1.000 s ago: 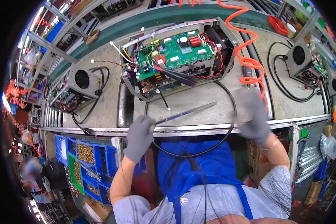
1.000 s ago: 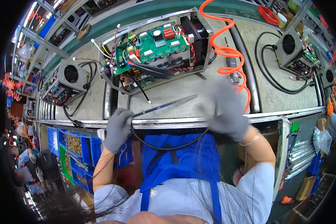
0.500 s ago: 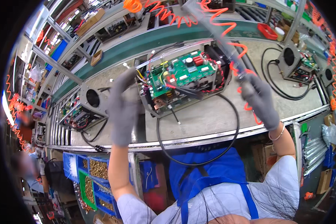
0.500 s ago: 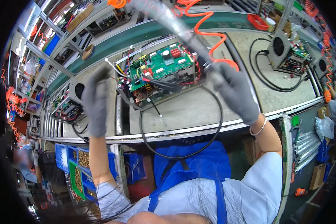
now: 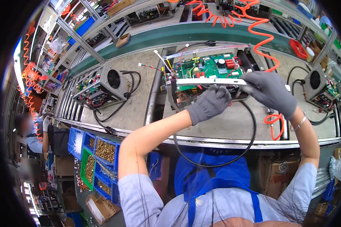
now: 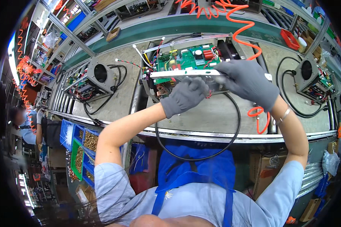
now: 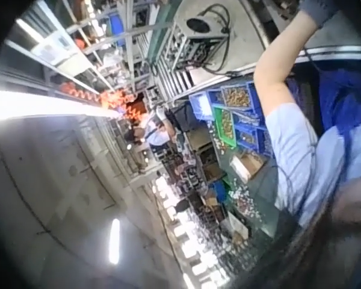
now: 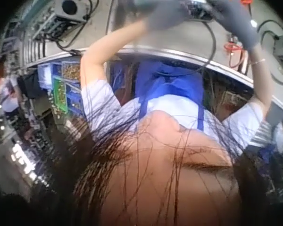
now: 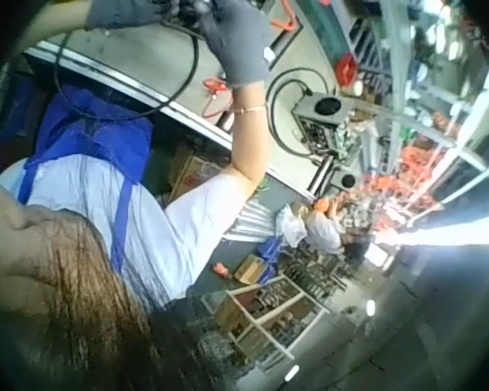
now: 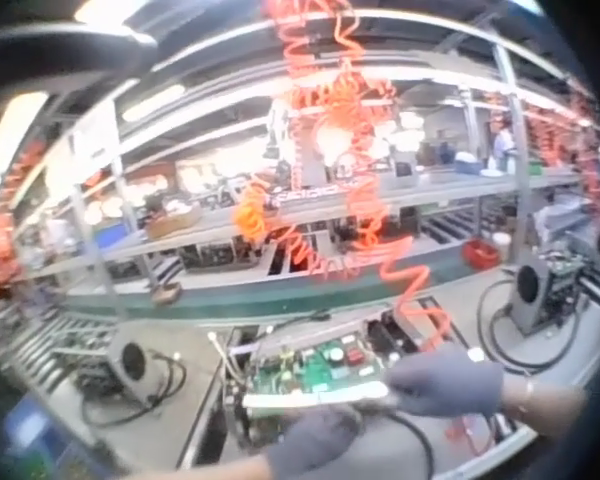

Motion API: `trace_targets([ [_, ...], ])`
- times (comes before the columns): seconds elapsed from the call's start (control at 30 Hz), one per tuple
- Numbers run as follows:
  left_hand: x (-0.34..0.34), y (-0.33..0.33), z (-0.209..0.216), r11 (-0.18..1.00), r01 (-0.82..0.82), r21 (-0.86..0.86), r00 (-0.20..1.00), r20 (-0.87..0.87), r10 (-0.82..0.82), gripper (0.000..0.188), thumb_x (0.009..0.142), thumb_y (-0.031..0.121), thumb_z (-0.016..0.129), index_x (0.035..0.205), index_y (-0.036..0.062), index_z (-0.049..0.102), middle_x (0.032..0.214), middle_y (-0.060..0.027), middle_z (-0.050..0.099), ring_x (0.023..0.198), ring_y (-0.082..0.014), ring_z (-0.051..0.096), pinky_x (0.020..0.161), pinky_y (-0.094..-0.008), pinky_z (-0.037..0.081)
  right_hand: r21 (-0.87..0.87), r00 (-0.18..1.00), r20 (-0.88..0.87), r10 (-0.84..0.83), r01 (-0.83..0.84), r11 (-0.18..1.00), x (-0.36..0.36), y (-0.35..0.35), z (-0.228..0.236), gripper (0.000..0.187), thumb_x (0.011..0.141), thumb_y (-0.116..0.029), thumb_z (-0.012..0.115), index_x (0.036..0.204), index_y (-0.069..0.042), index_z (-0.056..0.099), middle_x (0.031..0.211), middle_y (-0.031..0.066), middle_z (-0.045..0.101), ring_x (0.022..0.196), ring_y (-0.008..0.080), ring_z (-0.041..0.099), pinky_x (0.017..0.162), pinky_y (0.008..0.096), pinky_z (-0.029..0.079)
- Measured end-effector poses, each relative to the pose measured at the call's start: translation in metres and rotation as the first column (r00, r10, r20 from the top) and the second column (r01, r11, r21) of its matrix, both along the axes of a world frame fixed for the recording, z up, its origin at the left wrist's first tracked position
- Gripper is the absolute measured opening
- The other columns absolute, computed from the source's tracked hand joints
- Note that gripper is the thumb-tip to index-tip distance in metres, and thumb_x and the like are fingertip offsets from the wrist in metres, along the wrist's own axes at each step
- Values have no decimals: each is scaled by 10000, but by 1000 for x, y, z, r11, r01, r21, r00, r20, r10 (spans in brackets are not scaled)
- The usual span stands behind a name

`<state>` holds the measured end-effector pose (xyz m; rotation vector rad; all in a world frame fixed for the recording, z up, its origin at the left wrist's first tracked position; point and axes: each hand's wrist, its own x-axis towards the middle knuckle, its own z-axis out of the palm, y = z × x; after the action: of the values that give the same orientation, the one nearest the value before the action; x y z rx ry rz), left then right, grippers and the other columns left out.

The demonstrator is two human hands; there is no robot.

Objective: The recorder is assembling an industrial electronic device, connecting wires and using a pneumatic screwdriver to secure components.

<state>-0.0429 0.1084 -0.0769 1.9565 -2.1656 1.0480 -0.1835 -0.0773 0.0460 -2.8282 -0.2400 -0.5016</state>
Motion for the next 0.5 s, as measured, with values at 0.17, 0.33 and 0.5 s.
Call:
trace_targets([
  [0.17, 10, 8, -32, 989, 96, -114, 995, -16, -98, 248, 772, 222, 600, 1013, 178, 643, 982, 16, 578, 912, -173, 511, 605, -291, 485, 34, 994, 13, 109, -109, 993, 48, 10, -1, 231, 878, -255, 675, 1012, -72, 714, 777, 138, 682, 697, 327, 651, 628, 402, 502],
  [0.33, 14, 6, -36, 993, 89, -80, 996, 33, -87, 240, 784, 236, 596, 1010, 173, 646, 972, 29, 585, 876, -161, 526, 631, -293, 481, 417, 952, -253, 171, -52, 907, 34, -2, 10, 233, 850, -161, 680, 1046, -39, 710, 800, 164, 682, 688, 333, 643, 656, 387, 505],
  [0.5, 13, 5, -31, 977, 139, -162, 988, -48, -148, 165, 800, 231, 592, 922, 143, 659, 915, 13, 585, 853, -171, 539, 681, -301, 473, 157, 970, -219, 106, -72, 985, 39, 4, 3, 231, 845, -203, 687, 1015, -49, 718, 820, 184, 677, 715, 348, 647, 685, 396, 511],
])
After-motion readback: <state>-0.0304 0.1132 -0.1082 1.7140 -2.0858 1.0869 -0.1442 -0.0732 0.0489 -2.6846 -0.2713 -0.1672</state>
